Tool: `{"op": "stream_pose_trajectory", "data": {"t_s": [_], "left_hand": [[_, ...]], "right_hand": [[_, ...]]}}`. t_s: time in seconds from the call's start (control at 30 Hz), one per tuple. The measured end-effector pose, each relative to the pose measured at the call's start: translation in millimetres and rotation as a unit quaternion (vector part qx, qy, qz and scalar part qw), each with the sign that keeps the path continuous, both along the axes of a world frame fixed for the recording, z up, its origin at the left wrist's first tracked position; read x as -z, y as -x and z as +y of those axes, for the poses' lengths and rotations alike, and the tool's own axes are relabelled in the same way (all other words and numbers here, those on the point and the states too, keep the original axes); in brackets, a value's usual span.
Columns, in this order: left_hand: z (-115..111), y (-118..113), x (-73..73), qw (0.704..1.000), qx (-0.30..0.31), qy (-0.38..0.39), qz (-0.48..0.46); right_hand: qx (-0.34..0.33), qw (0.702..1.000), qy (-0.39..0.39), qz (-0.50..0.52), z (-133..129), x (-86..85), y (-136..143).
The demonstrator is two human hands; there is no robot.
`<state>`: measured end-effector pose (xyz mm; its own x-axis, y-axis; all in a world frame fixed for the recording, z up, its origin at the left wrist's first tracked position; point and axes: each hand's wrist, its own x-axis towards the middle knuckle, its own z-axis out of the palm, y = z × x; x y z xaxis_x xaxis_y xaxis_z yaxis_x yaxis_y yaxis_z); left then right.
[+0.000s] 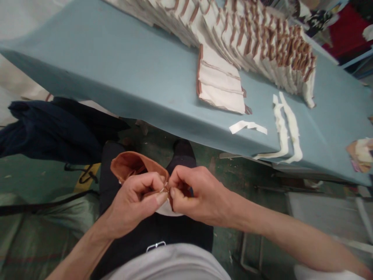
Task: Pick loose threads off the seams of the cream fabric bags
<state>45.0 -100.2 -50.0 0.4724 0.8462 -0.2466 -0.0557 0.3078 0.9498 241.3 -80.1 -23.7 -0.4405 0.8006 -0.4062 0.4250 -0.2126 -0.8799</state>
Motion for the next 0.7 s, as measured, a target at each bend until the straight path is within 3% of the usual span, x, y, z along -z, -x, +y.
{"op": "stream_pose_trajectory", "data": {"t_s": [0.07, 0.13, 0.17, 0.23, 0.3, 0.4, 0.53, 0.7], "left_hand": [[-9.4, -2.6, -13.8, 0.998, 0.018, -0.054, 0.005], [-16.3, -6.2, -27.0, 0.993, 0.02, -0.112, -0.019], [-17.4, -7.7, -31.2, 0.994, 0.022, -0.106, -0.028], [-13.8, -8.3, -33.1, 0.999, 0.021, -0.02, -0.024], [-5.0, -5.4, -28.5, 0.999, -0.014, 0.038, -0.031], [8.6, 1.6, -20.2, 0.997, -0.048, 0.038, -0.046], [19.8, 3.9, -20.4, 0.998, -0.051, 0.002, -0.02], [26.0, 2.0, -25.6, 0.996, -0.05, -0.045, 0.049]], "right_hand": [[-0.028, 0.994, -0.061, -0.087, 8.8, 14.6, -7.6], [-0.039, 0.991, -0.024, -0.122, 16.9, 31.7, -16.9], [-0.039, 0.992, -0.019, -0.12, 19.8, 38.4, -21.1], [-0.02, 0.994, -0.02, -0.102, 22.4, 44.1, -27.0], [0.04, 0.999, -0.007, -0.027, 20.9, 39.2, -29.0], [0.1, 0.992, -0.001, 0.072, 14.1, 20.8, -25.4], [0.086, 0.99, -0.014, 0.109, 8.2, -1.8, -16.0], [0.067, 0.992, -0.051, 0.099, 10.3, -13.4, -6.1]]}}
